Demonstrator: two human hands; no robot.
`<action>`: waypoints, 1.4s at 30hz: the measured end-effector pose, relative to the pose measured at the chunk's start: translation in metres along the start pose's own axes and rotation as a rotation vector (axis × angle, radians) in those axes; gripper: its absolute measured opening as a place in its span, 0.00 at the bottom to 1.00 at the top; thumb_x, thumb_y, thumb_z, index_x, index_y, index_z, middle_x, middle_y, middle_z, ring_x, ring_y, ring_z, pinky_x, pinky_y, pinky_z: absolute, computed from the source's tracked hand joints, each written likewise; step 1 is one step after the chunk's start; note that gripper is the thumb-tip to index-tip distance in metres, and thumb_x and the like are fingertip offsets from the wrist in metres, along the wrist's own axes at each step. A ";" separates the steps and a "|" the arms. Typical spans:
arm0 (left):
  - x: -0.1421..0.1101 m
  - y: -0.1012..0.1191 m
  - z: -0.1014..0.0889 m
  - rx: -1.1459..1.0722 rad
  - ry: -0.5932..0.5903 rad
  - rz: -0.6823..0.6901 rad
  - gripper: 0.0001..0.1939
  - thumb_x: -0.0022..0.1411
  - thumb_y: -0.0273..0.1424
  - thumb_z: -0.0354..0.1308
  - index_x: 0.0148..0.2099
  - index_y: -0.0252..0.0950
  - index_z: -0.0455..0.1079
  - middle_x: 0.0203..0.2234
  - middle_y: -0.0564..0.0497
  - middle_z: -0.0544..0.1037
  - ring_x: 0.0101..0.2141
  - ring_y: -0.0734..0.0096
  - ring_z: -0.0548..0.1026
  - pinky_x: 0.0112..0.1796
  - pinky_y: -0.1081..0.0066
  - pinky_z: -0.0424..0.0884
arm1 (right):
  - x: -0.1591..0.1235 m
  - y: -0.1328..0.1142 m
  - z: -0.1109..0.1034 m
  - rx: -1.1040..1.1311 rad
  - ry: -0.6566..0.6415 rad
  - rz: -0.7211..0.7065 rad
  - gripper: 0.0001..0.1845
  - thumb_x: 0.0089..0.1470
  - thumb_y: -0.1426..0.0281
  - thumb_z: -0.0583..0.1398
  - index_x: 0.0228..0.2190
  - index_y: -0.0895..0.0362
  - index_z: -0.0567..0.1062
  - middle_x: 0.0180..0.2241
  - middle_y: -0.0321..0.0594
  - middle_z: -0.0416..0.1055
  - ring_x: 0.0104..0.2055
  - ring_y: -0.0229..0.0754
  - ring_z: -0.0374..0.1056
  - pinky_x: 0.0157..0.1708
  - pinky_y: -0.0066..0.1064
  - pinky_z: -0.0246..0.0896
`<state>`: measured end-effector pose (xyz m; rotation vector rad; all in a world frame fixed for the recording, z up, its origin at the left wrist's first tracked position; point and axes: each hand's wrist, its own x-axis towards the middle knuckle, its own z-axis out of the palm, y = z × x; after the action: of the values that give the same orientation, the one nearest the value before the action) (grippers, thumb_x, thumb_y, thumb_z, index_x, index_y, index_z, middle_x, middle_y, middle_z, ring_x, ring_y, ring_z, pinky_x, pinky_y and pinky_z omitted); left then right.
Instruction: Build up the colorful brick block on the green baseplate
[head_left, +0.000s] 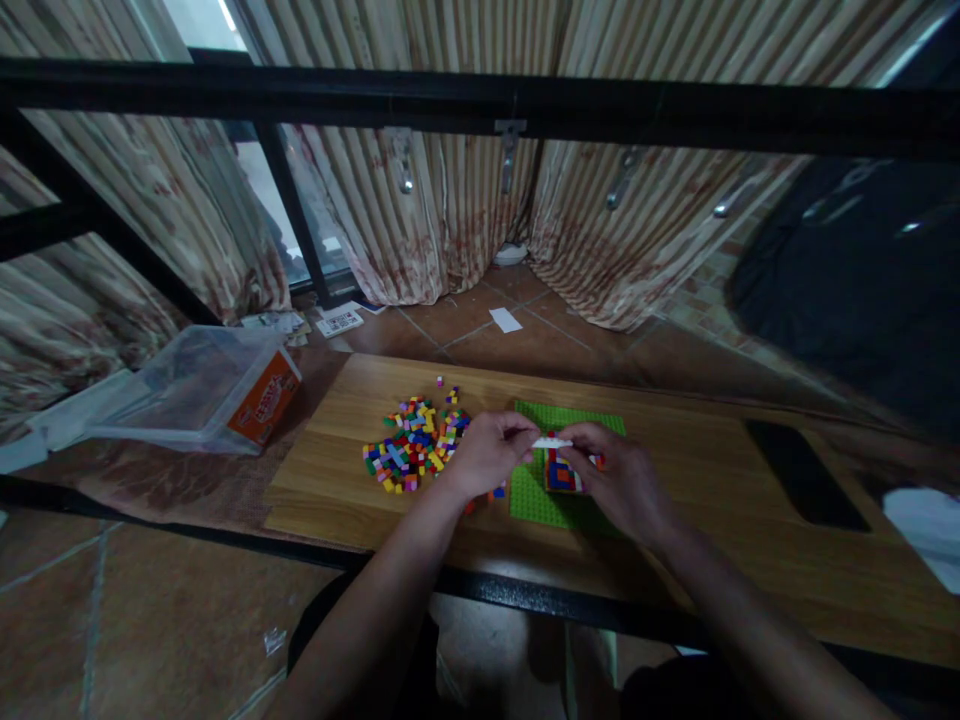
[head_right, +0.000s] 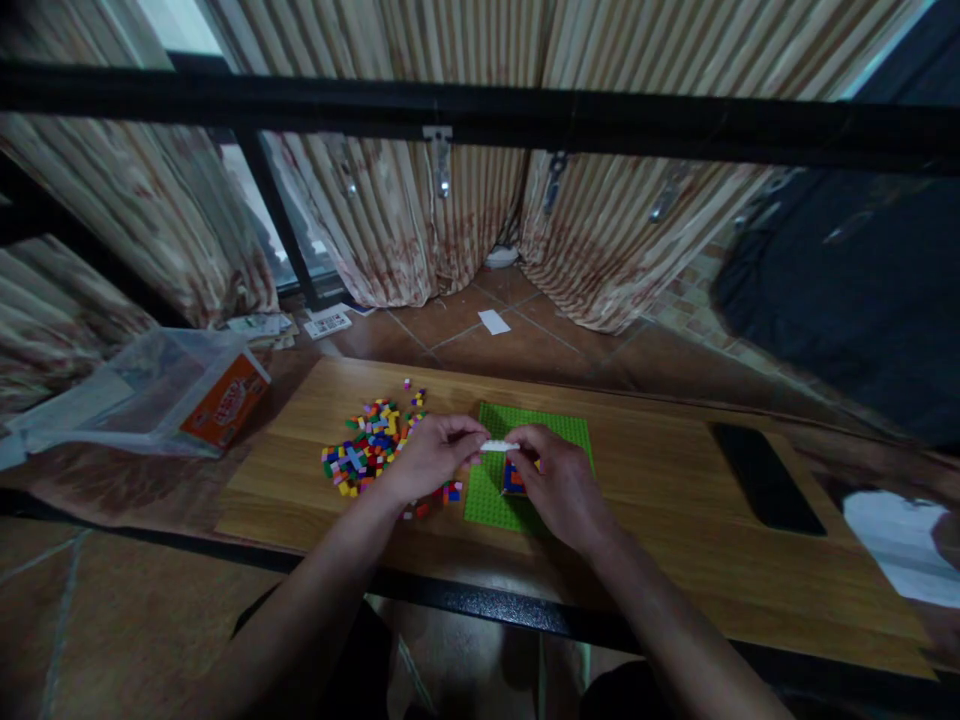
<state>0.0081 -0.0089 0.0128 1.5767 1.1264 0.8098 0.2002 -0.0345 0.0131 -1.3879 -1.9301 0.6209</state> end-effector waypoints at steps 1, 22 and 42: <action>0.003 -0.002 0.008 0.005 0.020 0.015 0.10 0.63 0.30 0.53 0.37 0.33 0.75 0.23 0.54 0.76 0.25 0.75 0.73 0.28 0.76 0.67 | -0.001 0.007 -0.004 0.041 0.007 0.018 0.09 0.58 0.64 0.57 0.36 0.53 0.75 0.35 0.38 0.77 0.36 0.42 0.73 0.37 0.33 0.67; 0.032 -0.038 0.044 -0.062 0.162 -0.112 0.19 0.62 0.22 0.52 0.55 0.32 0.69 0.48 0.44 0.79 0.44 0.68 0.79 0.44 0.69 0.76 | 0.019 0.057 0.003 -0.075 0.044 0.066 0.09 0.57 0.69 0.56 0.32 0.53 0.78 0.34 0.39 0.77 0.39 0.44 0.70 0.43 0.36 0.62; 0.007 -0.015 0.056 0.560 0.106 -0.021 0.27 0.67 0.28 0.46 0.67 0.36 0.56 0.50 0.44 0.78 0.45 0.62 0.79 0.49 0.65 0.72 | 0.021 0.060 0.007 0.094 0.085 0.157 0.09 0.53 0.68 0.59 0.29 0.54 0.80 0.31 0.39 0.79 0.32 0.41 0.73 0.37 0.35 0.66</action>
<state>0.0565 -0.0202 -0.0177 1.9879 1.5353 0.5938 0.2286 0.0045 -0.0294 -1.4914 -1.7149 0.7057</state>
